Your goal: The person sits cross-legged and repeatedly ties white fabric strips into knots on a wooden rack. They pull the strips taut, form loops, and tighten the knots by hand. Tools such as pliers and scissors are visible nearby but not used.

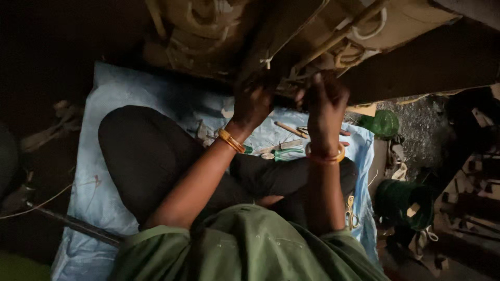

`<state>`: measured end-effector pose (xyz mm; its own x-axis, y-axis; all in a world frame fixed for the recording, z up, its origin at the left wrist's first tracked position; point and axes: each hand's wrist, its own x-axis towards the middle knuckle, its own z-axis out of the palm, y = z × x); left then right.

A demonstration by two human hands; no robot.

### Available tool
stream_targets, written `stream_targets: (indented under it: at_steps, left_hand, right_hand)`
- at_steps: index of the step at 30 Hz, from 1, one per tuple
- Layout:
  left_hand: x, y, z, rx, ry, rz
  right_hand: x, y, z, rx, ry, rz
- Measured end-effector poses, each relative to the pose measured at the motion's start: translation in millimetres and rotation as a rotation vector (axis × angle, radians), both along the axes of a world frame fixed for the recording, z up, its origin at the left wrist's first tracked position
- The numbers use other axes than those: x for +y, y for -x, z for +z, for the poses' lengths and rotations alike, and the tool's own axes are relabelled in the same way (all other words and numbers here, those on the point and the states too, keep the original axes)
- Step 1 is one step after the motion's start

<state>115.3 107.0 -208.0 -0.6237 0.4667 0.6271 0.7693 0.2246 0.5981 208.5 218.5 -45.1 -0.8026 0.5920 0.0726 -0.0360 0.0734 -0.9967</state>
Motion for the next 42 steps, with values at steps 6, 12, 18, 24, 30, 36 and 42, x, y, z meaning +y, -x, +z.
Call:
stream_targets:
  at_steps: [6, 12, 18, 24, 30, 36, 42]
  left_hand:
    - [-5, -28, 15, -0.358, 0.097, 0.126]
    - [-28, -52, 69, -0.396, -0.278, 0.087]
    - [-25, -38, 95, -0.317, -0.259, -0.113]
    - [-23, -35, 88, -0.589, -0.416, -0.07]
    - [-5, -54, 78, -0.881, -0.648, -0.008]
    - [-5, -46, 70, -0.855, -0.443, 0.054]
    - [-19, -27, 82, -0.466, -0.436, -0.067]
  right_hand:
    - [6, -11, 1, 0.012, -0.862, 0.305]
    - [49, -4, -10, -0.05, -0.989, 0.599]
    - [50, -3, -18, -0.102, -1.196, 0.504]
    - [38, -1, -15, 0.037, -1.075, 0.395]
    - [30, 2, 7, -0.056, -0.984, 0.42]
    - [31, 3, 13, -0.075, -1.148, 0.469]
    - [50, 12, -8, 0.233, -1.832, 0.641]
